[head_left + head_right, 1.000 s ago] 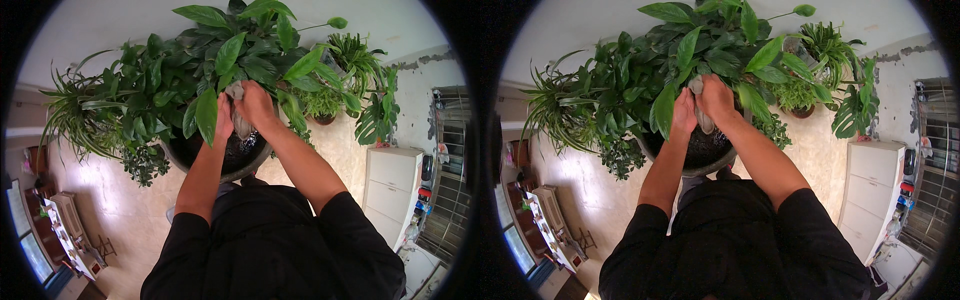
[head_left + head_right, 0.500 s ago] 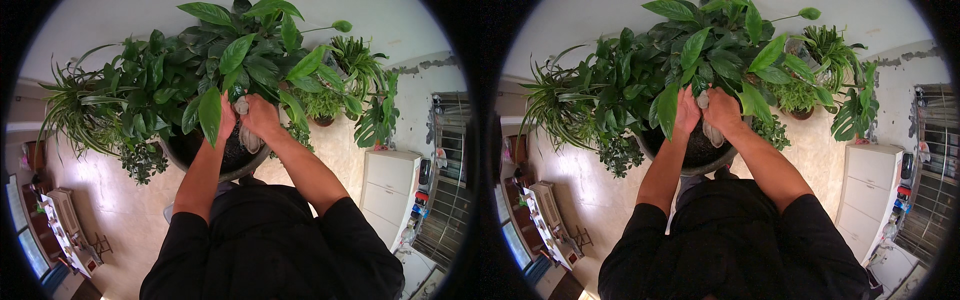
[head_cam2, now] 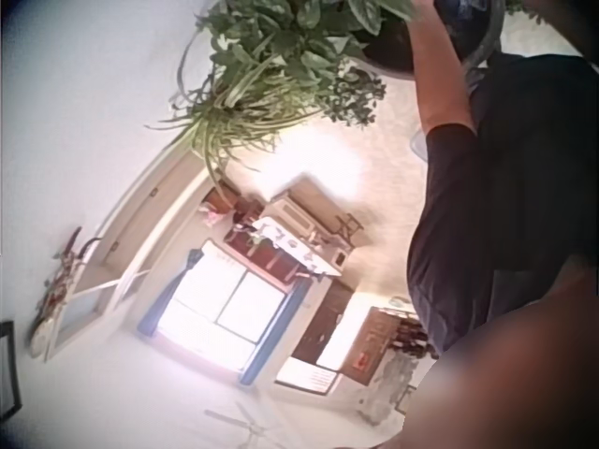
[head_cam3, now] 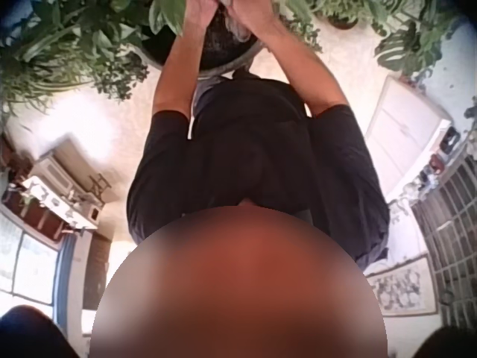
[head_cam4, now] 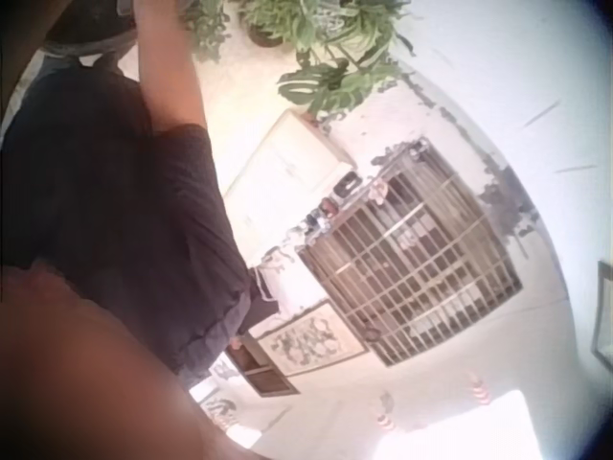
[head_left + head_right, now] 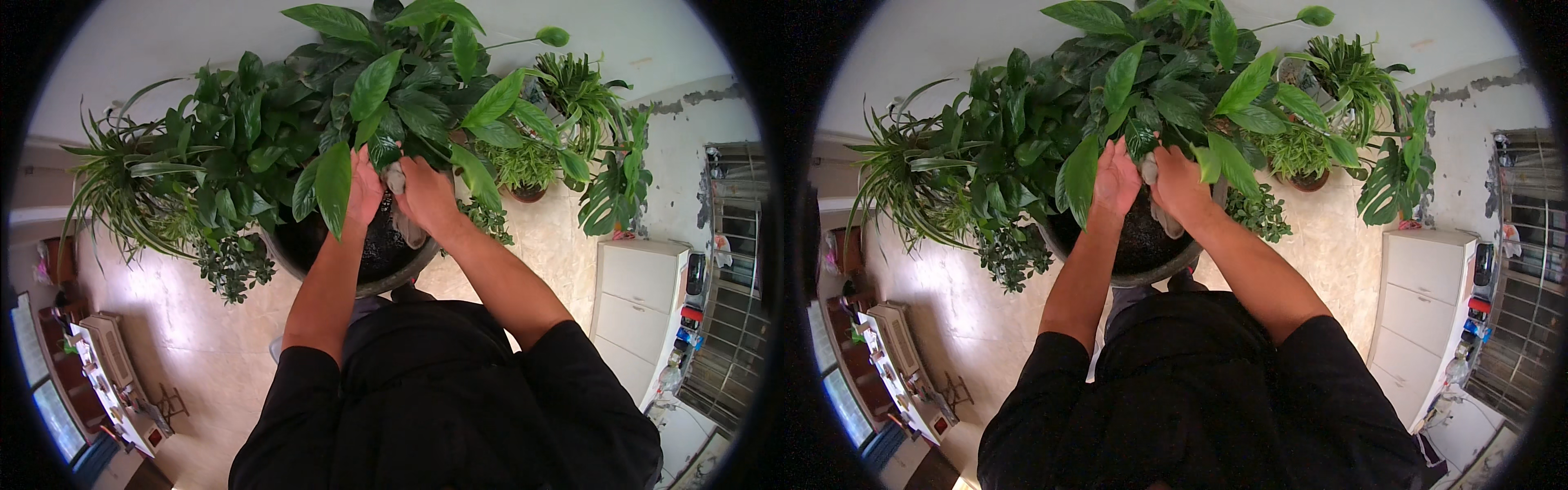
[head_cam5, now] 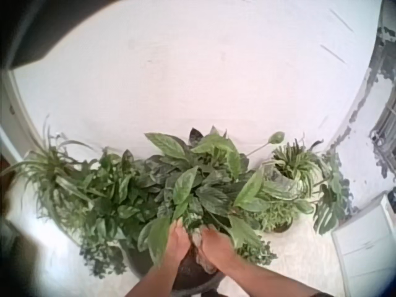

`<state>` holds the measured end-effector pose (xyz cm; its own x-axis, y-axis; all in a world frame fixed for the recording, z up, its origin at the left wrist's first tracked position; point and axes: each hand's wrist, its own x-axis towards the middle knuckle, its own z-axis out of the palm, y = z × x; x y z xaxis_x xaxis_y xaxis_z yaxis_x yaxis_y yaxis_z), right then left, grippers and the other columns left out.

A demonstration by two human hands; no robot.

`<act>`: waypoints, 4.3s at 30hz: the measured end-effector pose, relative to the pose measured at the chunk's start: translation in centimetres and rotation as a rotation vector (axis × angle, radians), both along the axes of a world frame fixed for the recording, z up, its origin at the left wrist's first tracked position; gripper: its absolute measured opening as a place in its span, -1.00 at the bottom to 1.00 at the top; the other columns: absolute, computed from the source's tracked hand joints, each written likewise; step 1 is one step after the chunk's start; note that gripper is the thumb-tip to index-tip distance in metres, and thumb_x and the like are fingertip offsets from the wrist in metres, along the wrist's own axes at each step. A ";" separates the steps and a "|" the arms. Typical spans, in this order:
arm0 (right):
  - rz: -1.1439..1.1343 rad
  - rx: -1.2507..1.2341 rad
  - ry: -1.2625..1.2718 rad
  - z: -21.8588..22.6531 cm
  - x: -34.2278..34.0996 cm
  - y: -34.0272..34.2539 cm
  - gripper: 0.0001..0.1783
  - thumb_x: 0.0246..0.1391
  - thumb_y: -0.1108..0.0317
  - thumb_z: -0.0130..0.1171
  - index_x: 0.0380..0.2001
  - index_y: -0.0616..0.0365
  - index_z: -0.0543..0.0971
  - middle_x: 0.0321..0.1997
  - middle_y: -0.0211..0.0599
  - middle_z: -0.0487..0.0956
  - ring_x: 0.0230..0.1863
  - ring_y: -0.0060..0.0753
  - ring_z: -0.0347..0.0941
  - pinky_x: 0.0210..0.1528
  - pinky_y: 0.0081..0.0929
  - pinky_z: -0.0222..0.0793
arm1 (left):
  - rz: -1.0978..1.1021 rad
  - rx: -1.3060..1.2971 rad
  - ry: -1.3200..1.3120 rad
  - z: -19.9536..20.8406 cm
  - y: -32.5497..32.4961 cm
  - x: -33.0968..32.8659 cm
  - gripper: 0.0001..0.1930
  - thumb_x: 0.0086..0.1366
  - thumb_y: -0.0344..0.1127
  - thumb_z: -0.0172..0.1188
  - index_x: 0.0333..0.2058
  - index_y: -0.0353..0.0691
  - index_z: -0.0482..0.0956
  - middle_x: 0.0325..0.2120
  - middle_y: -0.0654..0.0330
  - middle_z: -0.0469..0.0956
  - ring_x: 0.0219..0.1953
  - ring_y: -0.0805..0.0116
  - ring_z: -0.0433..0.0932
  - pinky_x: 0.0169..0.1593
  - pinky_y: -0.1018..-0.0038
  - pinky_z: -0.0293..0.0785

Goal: The person wipes the leaves of several potted plants with a cloth. They systematically clean the leaves of a spider plant and a large leafy plant, moving from one leaf to the next.

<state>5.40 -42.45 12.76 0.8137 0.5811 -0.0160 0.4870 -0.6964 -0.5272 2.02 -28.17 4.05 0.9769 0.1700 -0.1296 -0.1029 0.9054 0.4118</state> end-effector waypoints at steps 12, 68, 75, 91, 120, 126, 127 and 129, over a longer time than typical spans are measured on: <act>-0.094 -0.115 0.157 -0.4 -1.7 -5.8 -0.54 -0.08 0.37 0.33 -0.05 0.23 0.58 -0.04 0.14 0.61 -0.03 0.20 0.59 0.01 -0.02 0.53 | 0.015 0.091 0.106 2.6 -0.2 0.4 -0.53 0.60 -0.17 -0.13 0.35 -0.28 0.25 0.24 -0.15 0.45 0.27 -0.03 0.47 0.33 0.08 0.41; -0.343 0.623 0.335 0.7 5.9 0.0 -0.64 0.02 0.40 0.29 -0.06 0.23 0.67 -0.11 -0.05 0.73 -0.05 -0.10 0.68 0.03 -0.32 0.53 | 0.050 0.168 0.353 2.7 1.2 7.7 -0.69 0.46 0.01 0.18 -0.07 -0.09 0.55 -0.32 0.37 0.51 -0.29 0.45 0.44 -0.26 0.48 0.38; -0.212 0.568 0.293 2.3 5.9 4.1 -0.59 -0.01 0.35 0.27 -0.04 0.22 0.66 -0.11 0.02 0.72 -0.04 0.05 0.65 0.04 -0.23 0.52 | 0.345 0.562 -0.051 -12.4 6.5 9.6 -0.64 0.48 -0.23 0.17 0.16 -0.22 0.55 -0.01 0.18 0.62 -0.07 0.30 0.63 -0.02 0.41 0.61; -0.242 0.103 -0.028 -0.5 10.5 5.0 -0.62 -0.04 0.31 0.33 -0.10 0.17 0.64 -0.18 0.12 0.68 -0.08 0.24 0.60 -0.04 0.02 0.52 | 0.081 0.200 0.153 -5.7 2.6 6.6 -0.62 0.47 -0.20 0.20 0.19 -0.15 0.52 0.00 0.32 0.58 -0.07 0.44 0.56 -0.02 0.48 0.54; -0.174 0.055 -0.087 0.7 7.4 3.8 -0.65 0.02 0.31 0.27 -0.10 0.19 0.56 -0.20 0.10 0.64 -0.12 0.26 0.59 -0.08 0.08 0.52 | -0.037 0.187 0.162 -5.2 1.4 6.1 -0.36 0.58 0.19 -0.19 0.35 -0.20 0.31 0.25 0.18 0.47 0.21 0.25 0.48 0.30 0.31 0.42; -0.053 0.034 -0.091 0.1 5.2 1.3 -0.64 -0.06 0.35 0.31 -0.13 0.17 0.57 -0.23 0.06 0.63 -0.14 0.25 0.59 -0.09 0.07 0.51 | -0.146 0.203 0.214 -0.2 1.1 4.9 -0.36 0.59 0.16 -0.22 0.35 -0.24 0.30 0.24 0.16 0.49 0.19 0.25 0.50 0.27 0.30 0.43; -0.037 0.037 -0.072 0.6 4.4 0.8 -0.64 -0.06 0.36 0.32 -0.14 0.18 0.57 -0.22 0.06 0.63 -0.14 0.25 0.59 -0.09 0.06 0.52 | -0.130 0.244 0.182 0.3 1.1 4.6 -0.36 0.59 0.16 -0.23 0.35 -0.24 0.30 0.24 0.15 0.49 0.18 0.25 0.50 0.25 0.30 0.44; -0.010 -0.038 -0.096 0.1 3.8 0.0 -0.66 -0.08 0.40 0.32 -0.17 0.21 0.58 -0.17 0.07 0.62 -0.15 0.23 0.60 -0.09 0.03 0.52 | -0.144 0.259 0.127 0.3 1.2 4.5 -0.37 0.60 0.15 -0.26 0.35 -0.23 0.29 0.23 0.14 0.50 0.15 0.27 0.52 0.19 0.32 0.46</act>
